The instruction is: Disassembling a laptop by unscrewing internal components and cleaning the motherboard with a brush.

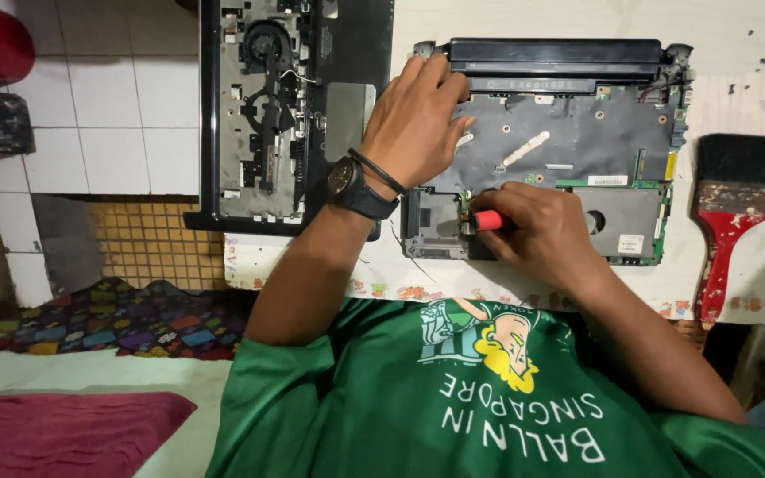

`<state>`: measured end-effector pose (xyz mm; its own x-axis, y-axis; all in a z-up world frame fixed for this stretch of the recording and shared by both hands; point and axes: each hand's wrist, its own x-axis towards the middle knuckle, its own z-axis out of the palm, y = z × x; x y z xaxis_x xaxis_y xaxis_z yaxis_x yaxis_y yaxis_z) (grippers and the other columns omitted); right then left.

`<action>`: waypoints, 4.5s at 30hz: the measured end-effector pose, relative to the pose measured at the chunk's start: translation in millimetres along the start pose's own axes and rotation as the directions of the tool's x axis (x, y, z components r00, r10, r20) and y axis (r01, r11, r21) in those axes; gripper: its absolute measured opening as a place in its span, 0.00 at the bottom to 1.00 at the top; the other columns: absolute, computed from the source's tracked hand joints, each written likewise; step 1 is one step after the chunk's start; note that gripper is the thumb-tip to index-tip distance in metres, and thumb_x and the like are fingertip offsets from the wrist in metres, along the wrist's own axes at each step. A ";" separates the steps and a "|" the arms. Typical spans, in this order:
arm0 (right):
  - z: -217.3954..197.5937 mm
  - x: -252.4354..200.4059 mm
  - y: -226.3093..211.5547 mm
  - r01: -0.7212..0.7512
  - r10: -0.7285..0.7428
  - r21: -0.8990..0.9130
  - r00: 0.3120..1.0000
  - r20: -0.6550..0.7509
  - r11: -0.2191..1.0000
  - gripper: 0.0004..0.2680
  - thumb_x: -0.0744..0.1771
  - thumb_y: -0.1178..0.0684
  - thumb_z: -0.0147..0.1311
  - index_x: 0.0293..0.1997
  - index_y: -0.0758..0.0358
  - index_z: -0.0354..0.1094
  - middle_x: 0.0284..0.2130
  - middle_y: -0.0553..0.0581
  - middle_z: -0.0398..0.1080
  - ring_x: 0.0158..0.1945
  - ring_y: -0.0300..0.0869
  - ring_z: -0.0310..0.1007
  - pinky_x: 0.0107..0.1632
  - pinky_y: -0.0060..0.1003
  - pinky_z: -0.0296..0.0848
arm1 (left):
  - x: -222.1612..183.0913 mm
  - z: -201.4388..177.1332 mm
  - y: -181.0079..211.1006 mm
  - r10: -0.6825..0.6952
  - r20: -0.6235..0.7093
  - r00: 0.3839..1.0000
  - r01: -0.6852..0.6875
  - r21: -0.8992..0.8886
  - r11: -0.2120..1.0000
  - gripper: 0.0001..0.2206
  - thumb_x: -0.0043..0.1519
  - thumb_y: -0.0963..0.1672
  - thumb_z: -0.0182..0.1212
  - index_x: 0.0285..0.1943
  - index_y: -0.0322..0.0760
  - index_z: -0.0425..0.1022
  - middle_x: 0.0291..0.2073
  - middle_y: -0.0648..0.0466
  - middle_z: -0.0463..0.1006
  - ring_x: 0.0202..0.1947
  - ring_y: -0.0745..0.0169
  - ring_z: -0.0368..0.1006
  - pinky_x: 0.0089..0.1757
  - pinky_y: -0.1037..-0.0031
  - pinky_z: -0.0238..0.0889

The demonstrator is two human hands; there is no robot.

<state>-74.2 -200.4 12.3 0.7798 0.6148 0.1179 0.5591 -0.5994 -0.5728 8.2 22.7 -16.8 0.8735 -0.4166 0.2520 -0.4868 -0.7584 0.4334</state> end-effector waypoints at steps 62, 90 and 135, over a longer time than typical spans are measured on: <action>-11.1 -5.6 6.0 0.130 -0.127 0.020 0.987 -0.101 0.991 0.08 0.68 0.50 0.56 0.46 0.61 0.75 0.26 0.54 0.67 0.26 0.45 0.65 0.30 0.39 0.61 | 0.8 1.6 -2.0 -0.007 -0.028 1.000 0.007 -0.011 1.000 0.14 0.57 0.45 0.74 0.41 0.39 0.71 0.39 0.50 0.68 0.41 0.47 0.64 0.40 0.58 0.66; 10.2 -1.5 10.2 0.100 -0.113 -0.171 0.991 -0.065 0.980 0.09 0.69 0.45 0.57 0.47 0.56 0.70 0.27 0.50 0.68 0.25 0.47 0.67 0.25 0.43 0.61 | 2.8 -7.0 3.4 -0.023 0.053 0.998 0.024 -0.033 0.999 0.13 0.61 0.45 0.70 0.47 0.36 0.71 0.42 0.48 0.68 0.44 0.46 0.64 0.40 0.58 0.64; 11.7 -4.1 6.2 0.106 -0.131 -0.200 0.984 -0.118 0.974 0.08 0.66 0.51 0.57 0.48 0.55 0.74 0.30 0.51 0.73 0.29 0.47 0.71 0.30 0.41 0.67 | 1.0 -0.8 0.5 -0.025 -0.008 1.000 0.025 -0.036 0.999 0.14 0.58 0.45 0.73 0.43 0.39 0.71 0.39 0.50 0.69 0.41 0.48 0.65 0.42 0.59 0.65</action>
<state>-77.3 -200.6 -1.2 0.7277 0.6232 0.2865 0.6832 -0.6215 -0.3834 8.8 22.3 -15.6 0.8852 -0.3938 0.2476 -0.4652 -0.7497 0.4706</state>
